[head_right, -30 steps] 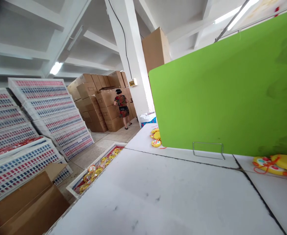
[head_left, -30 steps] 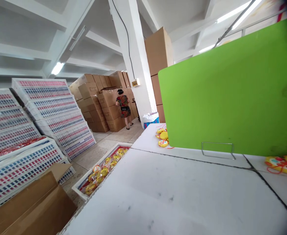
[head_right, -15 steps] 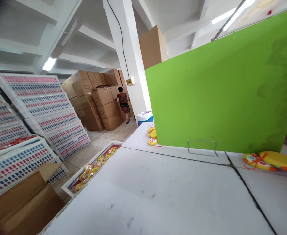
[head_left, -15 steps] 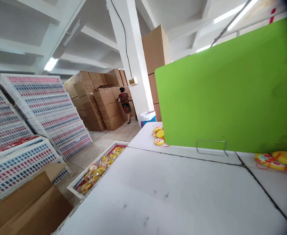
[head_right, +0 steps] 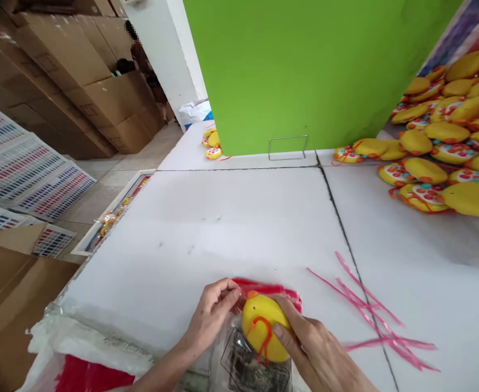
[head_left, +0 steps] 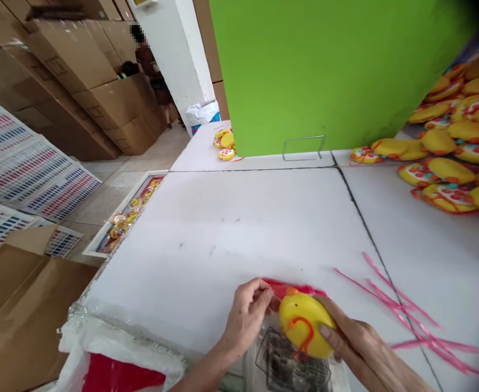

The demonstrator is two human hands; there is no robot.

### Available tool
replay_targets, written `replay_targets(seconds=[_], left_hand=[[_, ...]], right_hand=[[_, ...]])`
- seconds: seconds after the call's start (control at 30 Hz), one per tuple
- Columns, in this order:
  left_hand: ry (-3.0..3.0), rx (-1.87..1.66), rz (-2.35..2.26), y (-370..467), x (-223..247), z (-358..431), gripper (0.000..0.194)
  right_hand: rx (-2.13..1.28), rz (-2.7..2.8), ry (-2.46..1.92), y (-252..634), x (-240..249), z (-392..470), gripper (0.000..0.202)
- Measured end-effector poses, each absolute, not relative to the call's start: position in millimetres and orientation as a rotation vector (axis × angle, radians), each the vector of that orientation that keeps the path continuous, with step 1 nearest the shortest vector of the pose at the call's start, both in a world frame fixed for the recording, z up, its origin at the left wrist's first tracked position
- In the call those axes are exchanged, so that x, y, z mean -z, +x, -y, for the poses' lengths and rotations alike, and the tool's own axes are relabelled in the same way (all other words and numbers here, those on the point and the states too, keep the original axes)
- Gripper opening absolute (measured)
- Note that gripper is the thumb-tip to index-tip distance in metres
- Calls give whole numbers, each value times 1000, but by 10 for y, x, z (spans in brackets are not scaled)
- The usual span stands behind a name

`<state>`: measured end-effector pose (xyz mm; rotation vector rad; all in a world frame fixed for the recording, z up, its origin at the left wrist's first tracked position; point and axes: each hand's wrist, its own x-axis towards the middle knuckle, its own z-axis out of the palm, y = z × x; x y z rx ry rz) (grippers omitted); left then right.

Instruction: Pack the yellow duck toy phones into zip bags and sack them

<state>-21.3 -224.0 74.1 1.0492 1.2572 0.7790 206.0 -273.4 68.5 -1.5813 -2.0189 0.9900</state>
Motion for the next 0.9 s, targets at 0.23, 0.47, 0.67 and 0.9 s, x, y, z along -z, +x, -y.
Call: replay_targets(seconds=[0.23,0.47,0.67,0.9], left_hand=[[1008,-781,-1217,-217,-712,2284,26],[802,-828,-1054,-293,-668,2348,30],[1062,-765,-1100,-321,-702,2342,20],[1366,-677,-1267,-218,-823,2367,26]], right_hand=[[-853,2473,-1281,1702,-807,2527,45],[-460,2270,-1466,1514,-662,2478,33],[-411,2209,-1421,1243,-707,2352,30],[-503,2205,-1545,1193,-828,2291,27]])
